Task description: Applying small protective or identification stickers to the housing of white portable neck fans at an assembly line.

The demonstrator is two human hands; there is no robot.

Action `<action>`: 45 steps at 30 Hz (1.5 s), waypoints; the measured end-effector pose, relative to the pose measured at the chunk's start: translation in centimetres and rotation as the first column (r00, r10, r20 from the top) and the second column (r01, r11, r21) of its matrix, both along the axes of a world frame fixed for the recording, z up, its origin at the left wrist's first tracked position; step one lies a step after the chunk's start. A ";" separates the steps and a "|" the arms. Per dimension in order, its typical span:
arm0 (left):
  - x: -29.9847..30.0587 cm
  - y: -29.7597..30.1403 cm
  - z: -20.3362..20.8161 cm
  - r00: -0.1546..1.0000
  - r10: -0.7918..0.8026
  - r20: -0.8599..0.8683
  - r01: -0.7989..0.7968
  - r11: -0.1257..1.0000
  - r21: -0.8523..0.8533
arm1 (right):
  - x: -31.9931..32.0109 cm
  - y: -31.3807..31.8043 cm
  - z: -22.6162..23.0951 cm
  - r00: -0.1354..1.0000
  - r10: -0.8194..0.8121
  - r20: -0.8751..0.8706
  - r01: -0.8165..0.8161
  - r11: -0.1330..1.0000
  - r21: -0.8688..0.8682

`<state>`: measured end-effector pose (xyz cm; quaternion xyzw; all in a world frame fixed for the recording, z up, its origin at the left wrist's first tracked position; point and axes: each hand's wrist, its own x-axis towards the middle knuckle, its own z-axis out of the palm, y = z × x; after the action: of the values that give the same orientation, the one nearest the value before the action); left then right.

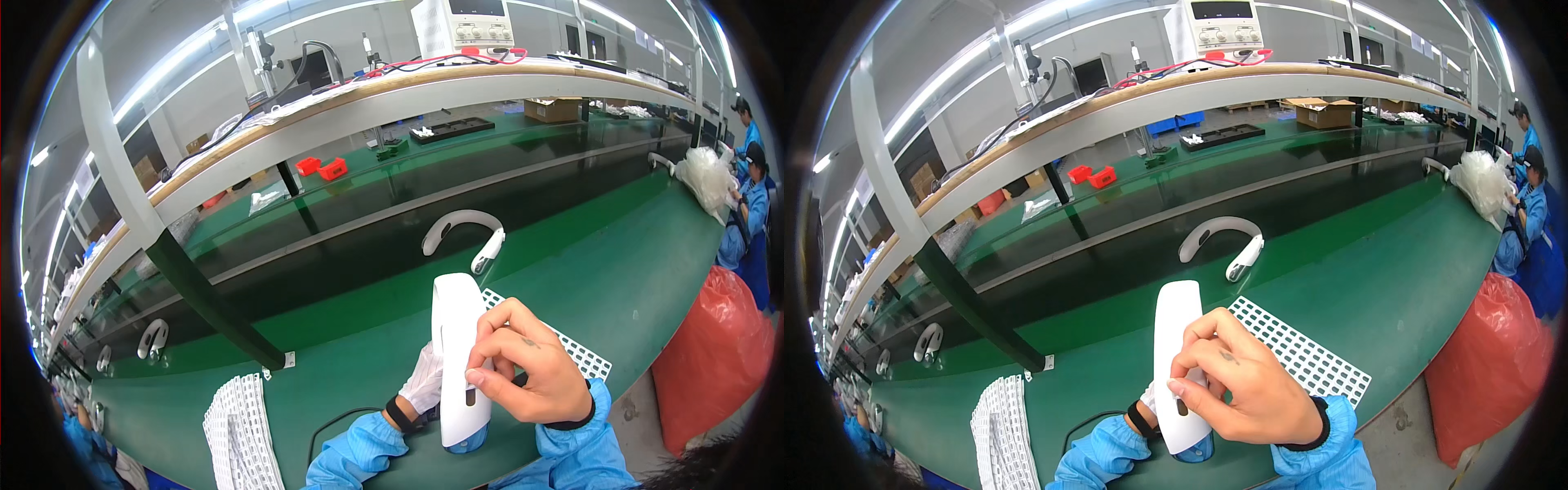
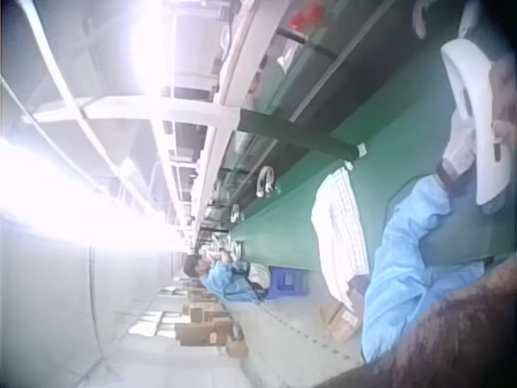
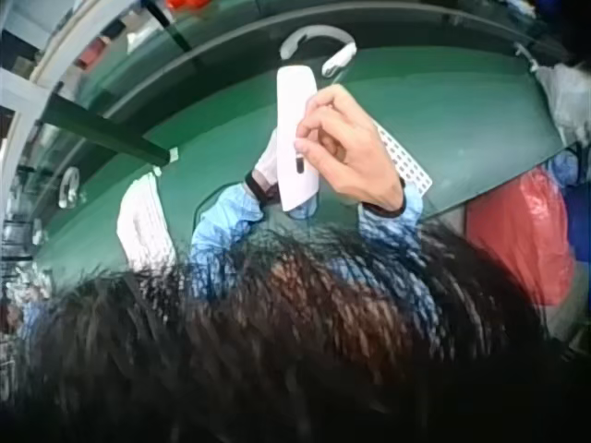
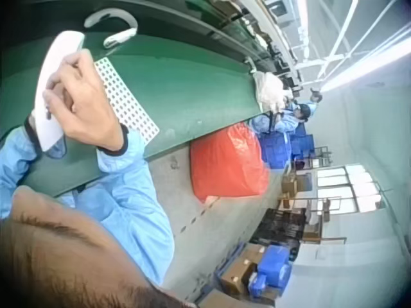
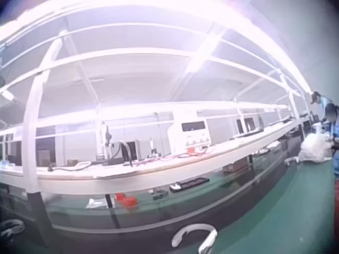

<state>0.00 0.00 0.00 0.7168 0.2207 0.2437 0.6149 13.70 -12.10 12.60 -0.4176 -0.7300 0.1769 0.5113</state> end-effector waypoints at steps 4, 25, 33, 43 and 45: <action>-0.2 1.1 -2.5 0.997 -0.022 0.080 0.030 0.995 -0.093 | -0.4 0.2 0.1 1.000 -0.017 -0.024 0.017 1.000 0.013; 0.9 0.5 0.0 0.968 -0.137 0.211 0.183 0.960 -0.212 | 0.1 0.9 -0.3 0.996 0.002 -0.084 -0.001 1.000 0.014; 1.0 0.5 -0.7 0.883 -0.137 0.449 0.370 0.792 -0.485 | -0.1 0.7 -0.3 0.990 0.032 -0.138 -0.032 0.999 0.006; 1.0 0.1 0.2 0.865 -0.117 0.488 0.389 0.771 -0.504 | 0.2 0.3 -0.1 0.995 0.040 -0.089 -0.040 0.999 -0.001; 1.1 0.1 0.1 0.877 -0.115 0.466 0.371 0.778 -0.507 | 0.3 0.3 0.0 0.997 0.053 -0.064 -0.055 0.998 -0.022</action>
<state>1.07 0.09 0.07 0.4490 0.0539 0.2253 0.8630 13.98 -11.80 12.63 -0.3981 -0.7221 0.2127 0.5243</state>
